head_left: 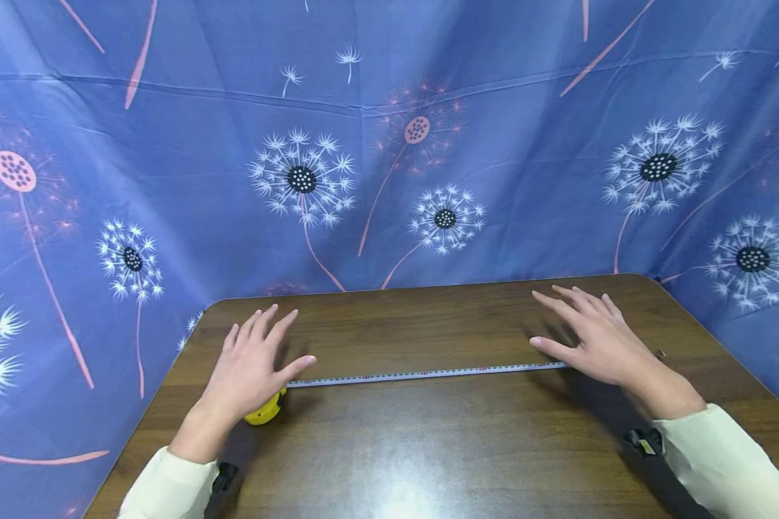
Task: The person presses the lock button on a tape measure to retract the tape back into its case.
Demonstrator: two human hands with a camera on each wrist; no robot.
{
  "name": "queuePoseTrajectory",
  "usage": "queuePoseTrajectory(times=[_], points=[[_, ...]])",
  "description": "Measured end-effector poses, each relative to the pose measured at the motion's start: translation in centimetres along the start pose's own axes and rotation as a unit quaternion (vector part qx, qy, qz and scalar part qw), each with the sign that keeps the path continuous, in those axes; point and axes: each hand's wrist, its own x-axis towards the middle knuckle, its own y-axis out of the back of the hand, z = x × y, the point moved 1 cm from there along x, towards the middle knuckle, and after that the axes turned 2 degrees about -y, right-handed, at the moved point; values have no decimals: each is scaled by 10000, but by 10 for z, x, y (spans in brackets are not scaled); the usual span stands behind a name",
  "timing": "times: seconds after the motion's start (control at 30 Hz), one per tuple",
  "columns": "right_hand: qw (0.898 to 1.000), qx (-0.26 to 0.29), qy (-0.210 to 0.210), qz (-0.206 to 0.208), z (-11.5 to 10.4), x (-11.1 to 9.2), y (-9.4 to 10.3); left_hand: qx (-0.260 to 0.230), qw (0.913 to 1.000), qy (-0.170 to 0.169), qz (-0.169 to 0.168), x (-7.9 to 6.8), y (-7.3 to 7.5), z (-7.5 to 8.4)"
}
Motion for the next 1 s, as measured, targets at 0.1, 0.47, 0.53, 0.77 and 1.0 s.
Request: queuePoseTrajectory(times=[0.1, 0.47, 0.53, 0.77, 1.0], points=[[10000, -41, -12, 43, 3, -1, 2, -52, 10000, 19, 18, -2, 1, -2], [10000, 39, -11, 76, 16, -11, 6, -126, 9999, -5, 18, -10, 3, -8], [10000, 68, -22, 68, 19, -13, 7, -147, 9999, -21, 15, -12, 3, -9], [9999, 88, -33, 75, 29, -18, 6, -218, 9997, -73, 57, -18, 2, -15], [9997, 122, -55, 218, 38, -23, 6, -304, 9995, -107, 69, -21, 5, -21]])
